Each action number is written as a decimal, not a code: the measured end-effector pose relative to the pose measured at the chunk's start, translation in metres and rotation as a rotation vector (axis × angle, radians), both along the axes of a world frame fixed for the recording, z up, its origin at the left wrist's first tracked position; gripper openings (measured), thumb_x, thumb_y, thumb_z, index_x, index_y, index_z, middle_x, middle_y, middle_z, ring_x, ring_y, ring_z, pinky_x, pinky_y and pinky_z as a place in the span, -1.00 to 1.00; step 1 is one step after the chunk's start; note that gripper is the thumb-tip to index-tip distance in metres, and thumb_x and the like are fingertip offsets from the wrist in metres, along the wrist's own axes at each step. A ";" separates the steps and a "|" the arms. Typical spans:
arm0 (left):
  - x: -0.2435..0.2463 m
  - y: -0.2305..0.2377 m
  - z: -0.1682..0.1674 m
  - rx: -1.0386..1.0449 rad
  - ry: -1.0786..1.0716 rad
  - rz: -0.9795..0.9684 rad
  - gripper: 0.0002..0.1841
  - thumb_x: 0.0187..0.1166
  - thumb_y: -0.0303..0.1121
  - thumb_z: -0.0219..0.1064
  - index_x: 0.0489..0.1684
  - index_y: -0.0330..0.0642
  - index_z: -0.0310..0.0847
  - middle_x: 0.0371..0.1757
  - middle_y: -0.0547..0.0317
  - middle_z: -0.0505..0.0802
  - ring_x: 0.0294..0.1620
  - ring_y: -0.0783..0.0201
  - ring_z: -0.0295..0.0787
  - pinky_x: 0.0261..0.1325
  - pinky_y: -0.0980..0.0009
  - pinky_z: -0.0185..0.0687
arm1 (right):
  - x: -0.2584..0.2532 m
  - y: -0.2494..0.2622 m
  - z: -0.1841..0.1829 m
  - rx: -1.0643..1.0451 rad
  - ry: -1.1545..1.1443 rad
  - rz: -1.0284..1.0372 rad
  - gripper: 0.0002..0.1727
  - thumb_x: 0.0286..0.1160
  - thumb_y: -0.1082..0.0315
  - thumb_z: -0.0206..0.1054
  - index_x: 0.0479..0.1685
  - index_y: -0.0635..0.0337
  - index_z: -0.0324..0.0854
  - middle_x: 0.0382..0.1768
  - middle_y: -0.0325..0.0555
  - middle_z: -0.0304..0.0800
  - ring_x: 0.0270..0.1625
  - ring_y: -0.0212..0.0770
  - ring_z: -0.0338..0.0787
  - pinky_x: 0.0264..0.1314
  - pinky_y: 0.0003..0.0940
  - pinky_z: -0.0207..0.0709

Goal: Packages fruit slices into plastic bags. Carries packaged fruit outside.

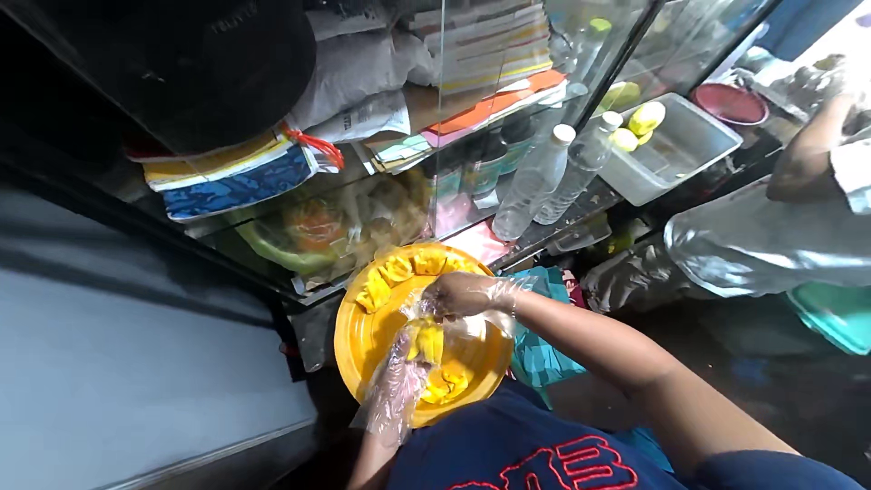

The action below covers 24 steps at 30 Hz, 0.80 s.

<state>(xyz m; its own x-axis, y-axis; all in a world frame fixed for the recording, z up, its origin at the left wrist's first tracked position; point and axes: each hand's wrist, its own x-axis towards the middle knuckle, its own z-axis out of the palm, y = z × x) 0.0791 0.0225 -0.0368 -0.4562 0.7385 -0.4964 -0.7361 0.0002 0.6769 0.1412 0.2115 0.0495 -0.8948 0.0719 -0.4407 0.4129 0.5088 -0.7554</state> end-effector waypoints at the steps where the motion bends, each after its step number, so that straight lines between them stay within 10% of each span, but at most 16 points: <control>1: 0.002 0.004 0.000 -0.011 -0.040 0.018 -0.65 0.86 -0.11 -0.09 0.25 -0.12 0.48 -0.12 0.21 0.85 -0.17 0.35 0.84 -0.18 0.37 0.80 | 0.000 -0.001 0.001 0.000 -0.005 0.001 -0.78 0.75 0.44 0.17 -0.08 0.42 0.68 -0.34 -0.03 0.72 -0.40 -0.35 0.60 -0.23 -0.38 0.52; 9: 0.003 0.014 0.008 0.117 -0.143 0.168 -0.49 0.83 0.13 -0.20 0.33 -0.01 0.46 0.01 0.23 0.89 -0.01 0.34 0.88 -0.12 0.32 0.85 | 0.001 0.001 0.000 -0.021 0.017 -0.128 -0.72 0.81 0.39 0.09 -0.09 0.41 0.66 -0.38 -0.08 0.65 -0.44 -0.38 0.52 -0.29 -0.41 0.44; 14: 0.010 0.017 0.016 -0.004 -0.066 0.224 -0.71 0.88 -0.20 -0.13 0.19 -0.04 0.50 -0.10 0.30 0.83 -0.14 0.43 0.83 -0.23 0.46 0.79 | 0.006 0.001 0.001 -0.056 0.011 -0.117 -0.69 0.83 0.33 0.09 -0.05 0.42 0.64 -0.33 -0.05 0.68 -0.39 -0.37 0.54 -0.24 -0.39 0.46; 19: 0.009 0.010 0.009 0.020 -0.023 0.154 -0.61 0.86 -0.32 -0.06 0.59 -0.12 0.32 0.15 0.17 0.78 0.00 0.32 0.83 -0.04 0.36 0.82 | 0.013 -0.001 0.012 0.009 0.014 0.071 -0.72 0.73 0.42 0.20 0.22 0.40 0.67 -0.07 0.16 0.77 -0.09 -0.12 0.73 0.10 -0.16 0.57; 24: 0.010 0.007 0.003 0.044 0.043 0.122 -0.59 0.86 -0.33 -0.08 0.62 -0.13 0.29 0.17 0.15 0.78 0.00 0.31 0.83 -0.02 0.36 0.82 | 0.015 -0.001 0.007 -0.159 -0.068 -0.040 -0.74 0.82 0.39 0.08 0.17 0.39 0.60 -0.24 -0.07 0.66 -0.39 -0.44 0.56 -0.28 -0.50 0.48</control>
<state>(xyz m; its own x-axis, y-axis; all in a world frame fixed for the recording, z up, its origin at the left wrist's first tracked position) 0.0891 0.0293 -0.0336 -0.5641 0.6972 -0.4424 -0.6989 -0.1178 0.7055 0.1560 0.2107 0.0561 -0.8601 0.0311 -0.5091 0.4835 0.3675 -0.7945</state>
